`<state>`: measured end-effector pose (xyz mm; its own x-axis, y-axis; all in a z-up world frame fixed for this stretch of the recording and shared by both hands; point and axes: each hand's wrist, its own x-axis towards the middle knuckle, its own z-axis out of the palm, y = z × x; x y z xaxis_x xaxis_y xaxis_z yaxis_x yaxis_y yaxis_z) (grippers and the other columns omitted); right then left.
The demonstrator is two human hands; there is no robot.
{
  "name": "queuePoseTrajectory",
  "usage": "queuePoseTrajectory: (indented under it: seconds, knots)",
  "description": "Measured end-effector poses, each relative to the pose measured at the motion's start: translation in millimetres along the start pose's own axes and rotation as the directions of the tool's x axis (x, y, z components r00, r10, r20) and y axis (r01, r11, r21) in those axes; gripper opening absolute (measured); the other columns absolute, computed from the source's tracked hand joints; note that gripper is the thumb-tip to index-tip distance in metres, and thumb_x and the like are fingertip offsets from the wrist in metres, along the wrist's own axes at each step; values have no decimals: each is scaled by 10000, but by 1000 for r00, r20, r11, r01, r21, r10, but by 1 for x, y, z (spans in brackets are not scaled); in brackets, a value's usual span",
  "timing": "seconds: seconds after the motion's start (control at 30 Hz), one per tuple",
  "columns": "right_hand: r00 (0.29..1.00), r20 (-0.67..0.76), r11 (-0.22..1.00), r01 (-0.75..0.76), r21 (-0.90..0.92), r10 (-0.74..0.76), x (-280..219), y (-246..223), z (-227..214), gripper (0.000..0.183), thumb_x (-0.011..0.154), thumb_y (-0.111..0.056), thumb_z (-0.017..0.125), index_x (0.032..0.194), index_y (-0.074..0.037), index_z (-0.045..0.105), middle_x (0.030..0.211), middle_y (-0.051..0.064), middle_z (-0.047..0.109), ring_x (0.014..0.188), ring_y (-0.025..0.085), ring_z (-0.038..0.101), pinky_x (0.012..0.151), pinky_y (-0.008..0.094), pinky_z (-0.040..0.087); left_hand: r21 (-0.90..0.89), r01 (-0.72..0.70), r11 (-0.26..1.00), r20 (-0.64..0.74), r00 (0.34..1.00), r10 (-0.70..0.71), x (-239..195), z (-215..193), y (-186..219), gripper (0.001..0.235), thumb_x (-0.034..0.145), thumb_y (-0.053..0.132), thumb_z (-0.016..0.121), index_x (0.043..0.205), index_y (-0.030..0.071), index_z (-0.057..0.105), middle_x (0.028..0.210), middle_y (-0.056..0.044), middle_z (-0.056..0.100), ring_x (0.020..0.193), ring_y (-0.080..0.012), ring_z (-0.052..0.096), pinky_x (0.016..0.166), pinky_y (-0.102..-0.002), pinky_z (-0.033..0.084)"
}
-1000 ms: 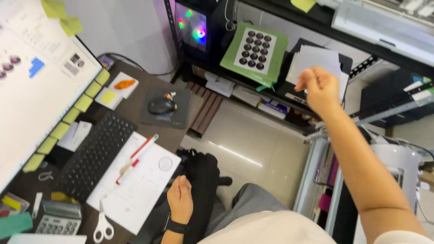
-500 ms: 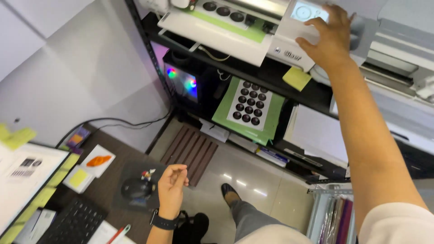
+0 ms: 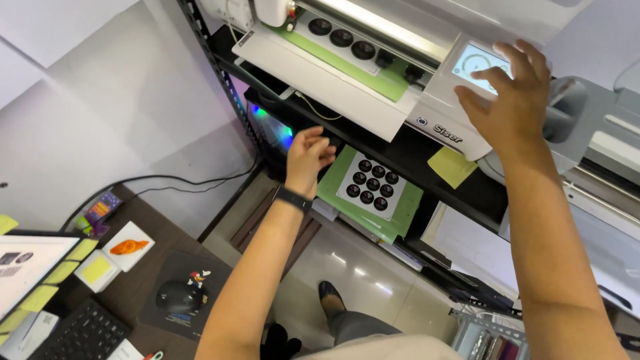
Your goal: The person is producing stickers by loading printed sheets into a cutting machine and then manually peeling away the excess material.
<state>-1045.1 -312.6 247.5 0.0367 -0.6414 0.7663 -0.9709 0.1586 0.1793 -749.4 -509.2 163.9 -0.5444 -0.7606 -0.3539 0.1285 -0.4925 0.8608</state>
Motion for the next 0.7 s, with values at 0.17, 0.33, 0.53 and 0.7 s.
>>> queuePoseTrajectory:
  seconds: [0.17,0.33,0.53,0.7]
  knots:
    - [1000,-13,1000,7,-24,-7,-3,3,3,282,918,-125,1046,995,-44,787,1376,188,726,1345,394,564,1017,566,500,-135,43,990,-49,998,-50,26,27,10,326,954,98,607,1269,54,534,1075,-106,554,878,-205,666,788,-339,616]
    - [1000,16,999,4,-37,-3,-6,5,4,280,963,-137,1041,1008,-48,780,1407,192,743,1372,396,563,1030,583,490,-238,44,970,-56,997,-59,33,31,14,435,927,133,635,1324,33,487,1187,-166,548,918,-267,671,833,-395,629]
    - [999,6,997,40,-69,-40,-6,11,4,290,957,-146,1063,1010,-52,794,1396,181,774,1368,361,582,1013,527,497,-276,-4,961,-68,998,-15,26,21,15,370,956,167,602,1283,41,481,1175,-178,643,943,-310,680,849,-450,643]
    - [994,2,974,104,-202,-105,-14,29,15,362,975,-280,1123,1015,-113,804,1401,126,826,1381,297,633,935,394,566,-237,-86,968,-99,993,64,13,-1,13,231,955,129,594,1169,62,538,1209,-161,638,1056,-324,640,795,-467,631]
